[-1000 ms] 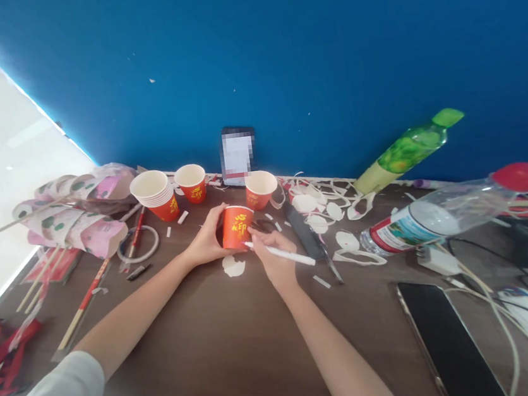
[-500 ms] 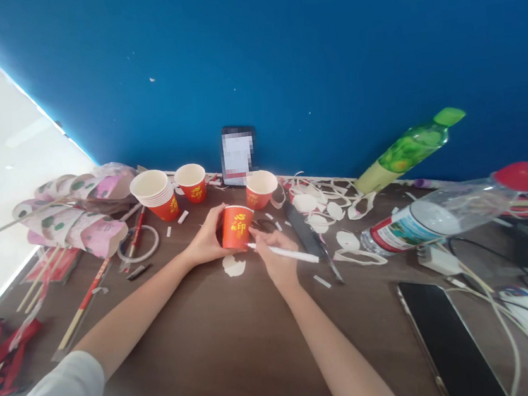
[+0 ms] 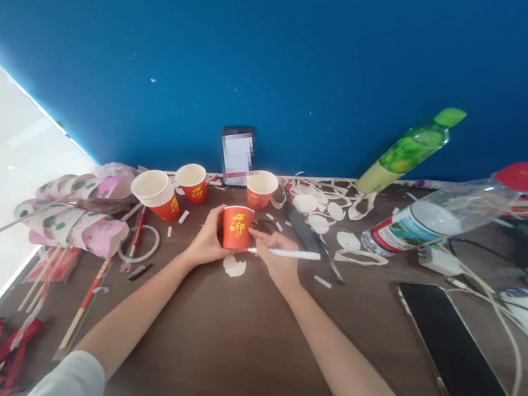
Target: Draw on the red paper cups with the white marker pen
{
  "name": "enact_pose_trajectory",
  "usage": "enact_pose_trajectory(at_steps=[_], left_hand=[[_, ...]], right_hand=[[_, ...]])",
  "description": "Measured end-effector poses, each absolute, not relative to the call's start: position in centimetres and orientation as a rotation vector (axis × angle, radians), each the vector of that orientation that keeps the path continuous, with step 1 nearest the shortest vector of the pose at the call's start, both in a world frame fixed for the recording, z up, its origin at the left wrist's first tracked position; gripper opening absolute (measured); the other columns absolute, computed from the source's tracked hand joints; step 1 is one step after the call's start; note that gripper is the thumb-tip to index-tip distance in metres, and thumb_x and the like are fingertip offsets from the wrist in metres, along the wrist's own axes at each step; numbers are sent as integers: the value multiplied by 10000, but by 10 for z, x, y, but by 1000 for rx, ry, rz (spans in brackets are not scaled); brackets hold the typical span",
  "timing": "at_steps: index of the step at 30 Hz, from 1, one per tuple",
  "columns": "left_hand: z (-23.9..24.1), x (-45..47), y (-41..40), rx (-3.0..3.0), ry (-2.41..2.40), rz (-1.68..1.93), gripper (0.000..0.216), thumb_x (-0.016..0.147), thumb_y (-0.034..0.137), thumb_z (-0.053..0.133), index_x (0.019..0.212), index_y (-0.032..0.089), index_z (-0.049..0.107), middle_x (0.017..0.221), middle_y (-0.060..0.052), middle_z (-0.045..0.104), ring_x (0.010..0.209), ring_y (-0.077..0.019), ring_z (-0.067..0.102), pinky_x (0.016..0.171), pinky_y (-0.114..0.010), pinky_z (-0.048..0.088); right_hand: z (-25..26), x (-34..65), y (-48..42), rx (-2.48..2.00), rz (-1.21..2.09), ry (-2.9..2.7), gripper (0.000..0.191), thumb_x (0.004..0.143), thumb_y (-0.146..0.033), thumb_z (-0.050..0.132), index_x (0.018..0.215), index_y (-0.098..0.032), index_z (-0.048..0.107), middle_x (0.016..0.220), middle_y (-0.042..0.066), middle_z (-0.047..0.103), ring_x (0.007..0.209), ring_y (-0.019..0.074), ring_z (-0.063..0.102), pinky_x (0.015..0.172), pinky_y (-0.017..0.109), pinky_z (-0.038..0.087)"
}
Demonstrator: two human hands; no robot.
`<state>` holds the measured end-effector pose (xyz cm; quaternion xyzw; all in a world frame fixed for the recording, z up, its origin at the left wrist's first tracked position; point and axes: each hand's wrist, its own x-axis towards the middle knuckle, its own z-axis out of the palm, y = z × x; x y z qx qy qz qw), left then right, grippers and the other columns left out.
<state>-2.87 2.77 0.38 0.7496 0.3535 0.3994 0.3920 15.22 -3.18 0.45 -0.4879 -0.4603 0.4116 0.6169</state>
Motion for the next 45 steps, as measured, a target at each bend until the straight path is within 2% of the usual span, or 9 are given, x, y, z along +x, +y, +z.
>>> enact_pose_trajectory(at_steps=[4,8,11,13,15,22,27,37,45], left_hand=[[4,-29,27,1921,890,1030,1122,572,372,852,1426,184,149,1381,-192,340,1339,-368,368,1110,-542,338],[8,-30,25,1992,890,1023,1083,565,333,847,1422,221,195,1377,-169,314,1342,-363,343,1107,-546,340],[9,-29,25,1981,863,1061,1033,566,330,843,1386,201,227,1361,-178,356,1324,-356,383,1099,-520,360],[9,-28,25,1955,884,1067,1037,569,344,843,1380,191,216,1353,-184,396,1294,-352,435,1093,-516,367],[8,-27,25,1935,935,1056,1050,567,363,847,1386,191,214,1354,-184,426,1280,-354,460,1097,-527,358],[10,-27,25,1880,967,1041,1070,551,368,859,1405,194,237,1402,-192,424,1300,-354,457,1112,-534,345],[10,-27,26,1876,960,1051,1050,548,329,856,1400,195,258,1405,-185,427,1309,-357,447,1114,-537,346],[14,-26,24,1841,953,1052,1048,543,324,864,1389,186,262,1389,-187,449,1306,-341,459,1094,-501,388],[10,-26,24,1839,943,1058,1069,553,356,863,1409,197,245,1390,-172,456,1281,-332,486,1076,-482,411]], right_hand=[[8,150,-31,-1019,1037,-992,397,731,-483,713,514,-232,496,514,-16,649,990,283,709,929,448,528],[14,149,-31,-972,1091,-941,582,815,-745,365,616,-244,584,434,-10,573,969,275,715,921,447,522],[13,148,-31,-1007,1078,-908,396,784,-641,561,703,-254,579,385,-52,513,937,268,723,879,421,538],[11,149,-32,-1017,1077,-917,276,705,-476,737,719,-252,576,487,-52,603,957,266,718,865,413,550],[9,149,-31,-983,1083,-936,275,647,-392,801,676,-243,571,596,-37,668,1009,274,702,903,437,546],[3,151,-30,-1016,1012,-990,392,698,-396,767,516,-231,462,519,-27,635,1029,311,692,930,507,543],[4,149,-32,-1040,961,-1042,358,731,-367,744,512,-227,498,552,-7,665,1061,305,678,932,485,546],[5,150,-34,-1086,943,-1079,296,777,-331,711,557,-211,554,874,50,768,1088,272,669,959,464,536],[3,148,-31,-1073,926,-1010,273,781,-329,706,572,-214,574,783,19,750,1037,264,693,936,445,557]])
